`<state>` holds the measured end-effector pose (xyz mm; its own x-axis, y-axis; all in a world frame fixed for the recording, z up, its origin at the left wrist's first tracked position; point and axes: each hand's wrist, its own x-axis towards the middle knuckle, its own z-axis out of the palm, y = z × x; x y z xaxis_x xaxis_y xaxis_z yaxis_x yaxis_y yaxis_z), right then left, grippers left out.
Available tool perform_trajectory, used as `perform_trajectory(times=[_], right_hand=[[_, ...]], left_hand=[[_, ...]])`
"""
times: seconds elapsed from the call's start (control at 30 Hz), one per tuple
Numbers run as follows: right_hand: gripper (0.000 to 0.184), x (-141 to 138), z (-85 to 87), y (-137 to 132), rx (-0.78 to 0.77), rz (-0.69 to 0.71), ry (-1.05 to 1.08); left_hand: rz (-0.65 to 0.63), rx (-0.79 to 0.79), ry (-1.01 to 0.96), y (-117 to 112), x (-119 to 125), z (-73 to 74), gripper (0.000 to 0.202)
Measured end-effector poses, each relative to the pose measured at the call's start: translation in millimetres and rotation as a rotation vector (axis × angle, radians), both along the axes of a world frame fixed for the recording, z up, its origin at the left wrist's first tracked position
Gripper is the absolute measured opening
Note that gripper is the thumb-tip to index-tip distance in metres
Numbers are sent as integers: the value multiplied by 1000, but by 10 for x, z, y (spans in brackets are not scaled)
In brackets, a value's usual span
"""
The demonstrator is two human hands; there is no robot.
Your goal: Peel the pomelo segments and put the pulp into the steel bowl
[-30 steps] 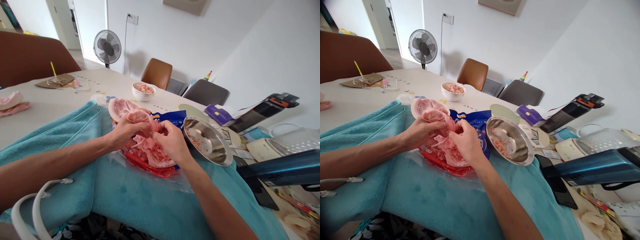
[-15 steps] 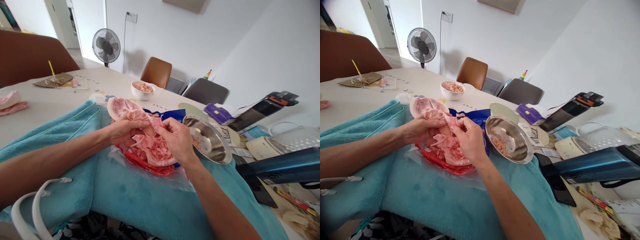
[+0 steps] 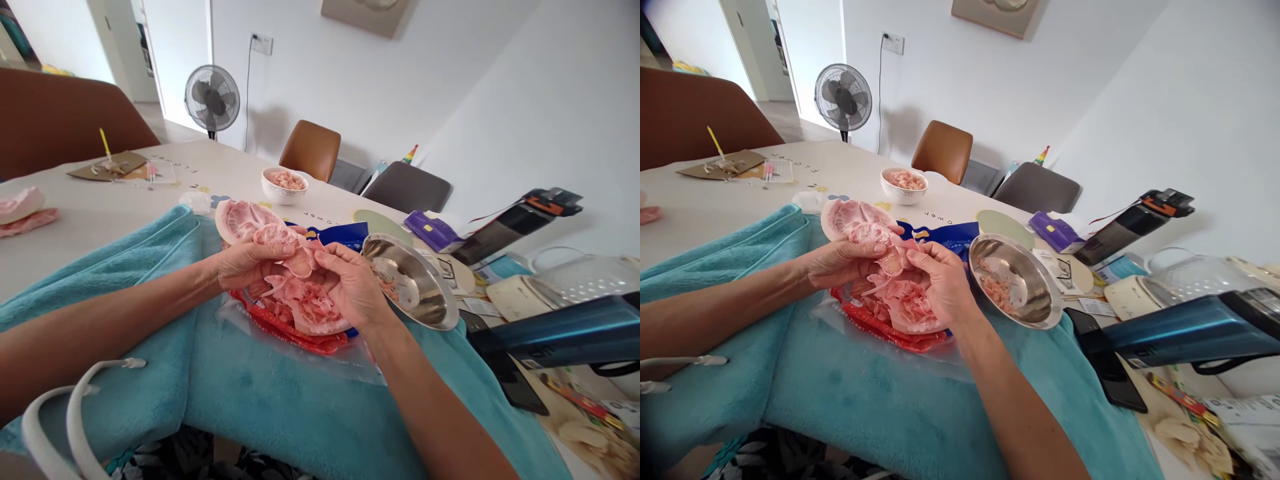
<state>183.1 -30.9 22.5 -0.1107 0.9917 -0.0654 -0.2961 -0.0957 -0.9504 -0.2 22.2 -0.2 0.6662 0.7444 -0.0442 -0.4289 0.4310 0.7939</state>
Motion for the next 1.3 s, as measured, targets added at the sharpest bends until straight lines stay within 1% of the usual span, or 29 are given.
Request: perform_trajectory(times=[0.1, 0.17, 0.23, 0.3, 0.37, 0.43, 0.53, 0.57, 0.63, 0.7, 0.77, 0.83, 0.9, 1.0, 1.07, 1.2, 1.3], right_hand=[[29, 32, 15, -27, 14, 20, -77], [36, 48, 26, -58, 18, 18, -151], [44, 60, 14, -86, 29, -8, -246], [48, 67, -26, -108, 80, -35, -357], [41, 65, -72, -134, 173, -47, -494], [26, 51, -98, -172, 274, -59, -651], [4, 13, -71, -249, 345, -64, -903], [7, 0, -52, -275, 342, -52, -980], [20, -17, -15, -319, 329, -13, -1097], [28, -16, 4, -346, 345, 28, -1138], [30, 5, 2, -358, 380, 36, -1110], [30, 39, -4, -364, 387, 27, -1021], [31, 76, -2, -370, 336, 49, -878], [34, 119, 14, -380, 226, 102, -647], [33, 135, 16, -381, 179, 123, -508], [33, 129, -20, -363, 134, 181, -234], [33, 98, -56, -351, 99, 215, -48]], left_hand=[[34, 10, 44, -24, 24, 2, 17], [67, 29, 111, -51, 36, 6, 14], [88, 78, 186, -88, 45, 12, 15], [86, 149, 228, -128, 55, 12, 17], [80, 246, 249, -160, 65, 4, 23], [83, 358, 282, -182, 73, -6, 26], [114, 505, 361, -205, 80, -1, 19], [125, 541, 384, -213, 81, 8, 17], [136, 605, 422, -231, 81, 33, 16], [129, 642, 437, -248, 80, 57, 16], [102, 634, 419, -259, 83, 71, 14], [60, 579, 377, -262, 90, 75, 16], [14, 486, 322, -257, 99, 70, 18], [-43, 291, 217, -234, 105, 48, 18], [-75, 178, 178, -215, 98, 27, 19], [-105, 55, 135, -193, 75, 0, 24], [-160, -21, 79, -198, 69, -5, 25]])
